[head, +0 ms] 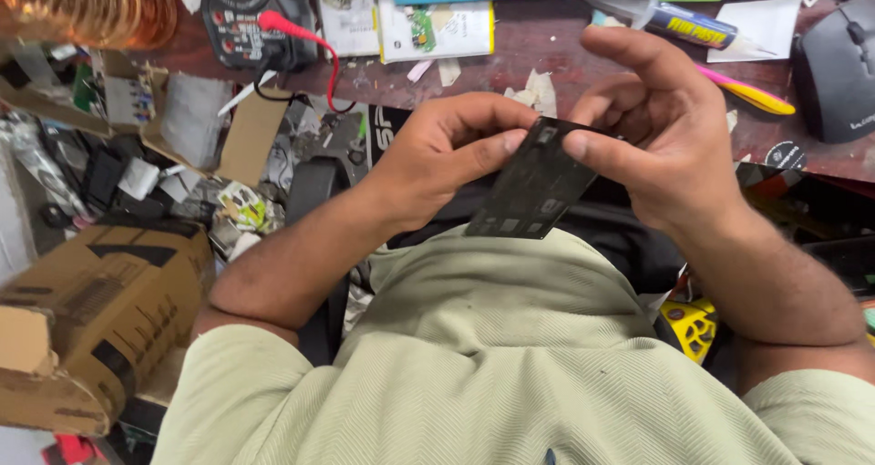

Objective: The person works on a phone motherboard at a cluttered repair bench, first using a handheld tool under a microscope on the board, then applying adhesive from a squeeze bottle onto a black frame plate and pressing a transparent sheet onto it. They wipe the adhesive bottle nozzle with a tissue and continue fitting small components by hand.

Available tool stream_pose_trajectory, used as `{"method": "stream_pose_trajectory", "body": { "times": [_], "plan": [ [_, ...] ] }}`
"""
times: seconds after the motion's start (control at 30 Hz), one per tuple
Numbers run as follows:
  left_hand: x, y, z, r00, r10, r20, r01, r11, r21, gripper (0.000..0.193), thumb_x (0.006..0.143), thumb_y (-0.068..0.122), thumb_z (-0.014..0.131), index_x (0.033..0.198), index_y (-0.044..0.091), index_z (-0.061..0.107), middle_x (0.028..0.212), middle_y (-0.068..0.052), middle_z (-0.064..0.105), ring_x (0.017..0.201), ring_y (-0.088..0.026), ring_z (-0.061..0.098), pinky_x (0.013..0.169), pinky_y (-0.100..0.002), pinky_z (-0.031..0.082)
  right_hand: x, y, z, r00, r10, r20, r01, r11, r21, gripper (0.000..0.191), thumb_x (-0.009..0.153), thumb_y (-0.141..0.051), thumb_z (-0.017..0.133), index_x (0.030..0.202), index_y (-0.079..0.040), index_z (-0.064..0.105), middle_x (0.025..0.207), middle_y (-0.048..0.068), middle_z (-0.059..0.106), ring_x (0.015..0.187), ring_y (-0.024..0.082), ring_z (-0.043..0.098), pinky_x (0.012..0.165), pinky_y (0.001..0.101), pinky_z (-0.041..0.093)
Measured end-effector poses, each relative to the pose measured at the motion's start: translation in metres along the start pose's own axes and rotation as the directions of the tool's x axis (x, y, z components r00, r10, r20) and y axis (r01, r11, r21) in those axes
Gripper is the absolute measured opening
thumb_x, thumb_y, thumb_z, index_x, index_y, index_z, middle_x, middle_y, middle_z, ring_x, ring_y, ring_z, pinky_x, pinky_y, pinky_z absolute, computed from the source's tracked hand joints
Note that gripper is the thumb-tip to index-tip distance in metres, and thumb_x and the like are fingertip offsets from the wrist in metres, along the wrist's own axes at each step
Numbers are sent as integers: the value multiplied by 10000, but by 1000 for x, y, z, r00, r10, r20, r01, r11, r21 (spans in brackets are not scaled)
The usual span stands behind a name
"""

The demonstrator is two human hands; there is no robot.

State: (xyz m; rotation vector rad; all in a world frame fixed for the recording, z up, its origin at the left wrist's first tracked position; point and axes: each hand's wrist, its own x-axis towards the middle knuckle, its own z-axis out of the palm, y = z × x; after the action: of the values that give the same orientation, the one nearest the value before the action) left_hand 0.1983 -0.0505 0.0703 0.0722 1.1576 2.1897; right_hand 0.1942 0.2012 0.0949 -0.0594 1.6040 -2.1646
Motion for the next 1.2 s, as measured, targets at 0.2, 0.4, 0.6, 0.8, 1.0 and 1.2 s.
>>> {"method": "stream_pose_trajectory", "body": {
  "times": [0.2,0.4,0.6,0.8,1.0,1.2],
  "plan": [
    [-1,-3,-3,996,3,94,2,998,-57,235,1082,115,687,1271,-24,682,1159,-71,737,1079,-129,705,997,-312,599,-5,3,-1,1000,-3,9,3,1000,23,672,956,120,760,1544,9,456,1023,104,687,938,123,692,860,240,587],
    [3,-5,-5,995,24,97,-22,999,-25,242,1092,131,687,1264,-39,696,1112,-76,741,1047,-126,701,968,-302,596,-5,0,3,1000,5,-21,-5,1000,12,695,926,133,772,1533,8,457,1013,108,687,923,120,693,840,229,584],
    [7,-5,-2,999,39,2,-39,999,0,315,1048,213,701,1258,-21,703,1108,-55,745,1002,-86,681,900,-261,577,0,-5,2,992,-16,-126,-1,991,-131,725,881,95,790,1528,1,476,963,95,685,854,106,687,766,198,559],
    [9,-7,3,974,193,-118,-145,933,328,228,975,175,783,1116,5,725,976,13,729,878,-26,640,780,-210,550,4,0,3,986,-134,-96,74,882,-465,715,931,55,835,1537,2,461,988,100,678,866,103,679,756,199,538],
    [16,-11,0,929,250,-274,-86,863,497,186,967,190,769,1021,13,751,835,18,693,742,-20,579,650,-209,493,13,-5,10,922,-387,20,304,692,-655,450,969,16,780,1351,-14,546,1104,91,694,929,105,650,829,217,539],
    [16,-6,-2,894,254,-369,7,815,579,249,952,235,756,1082,22,772,971,-35,765,862,-85,686,791,-252,563,16,-24,5,832,-554,21,394,563,-726,167,961,-74,887,1031,-14,748,1067,115,732,939,182,736,751,272,631]
  ]
}}
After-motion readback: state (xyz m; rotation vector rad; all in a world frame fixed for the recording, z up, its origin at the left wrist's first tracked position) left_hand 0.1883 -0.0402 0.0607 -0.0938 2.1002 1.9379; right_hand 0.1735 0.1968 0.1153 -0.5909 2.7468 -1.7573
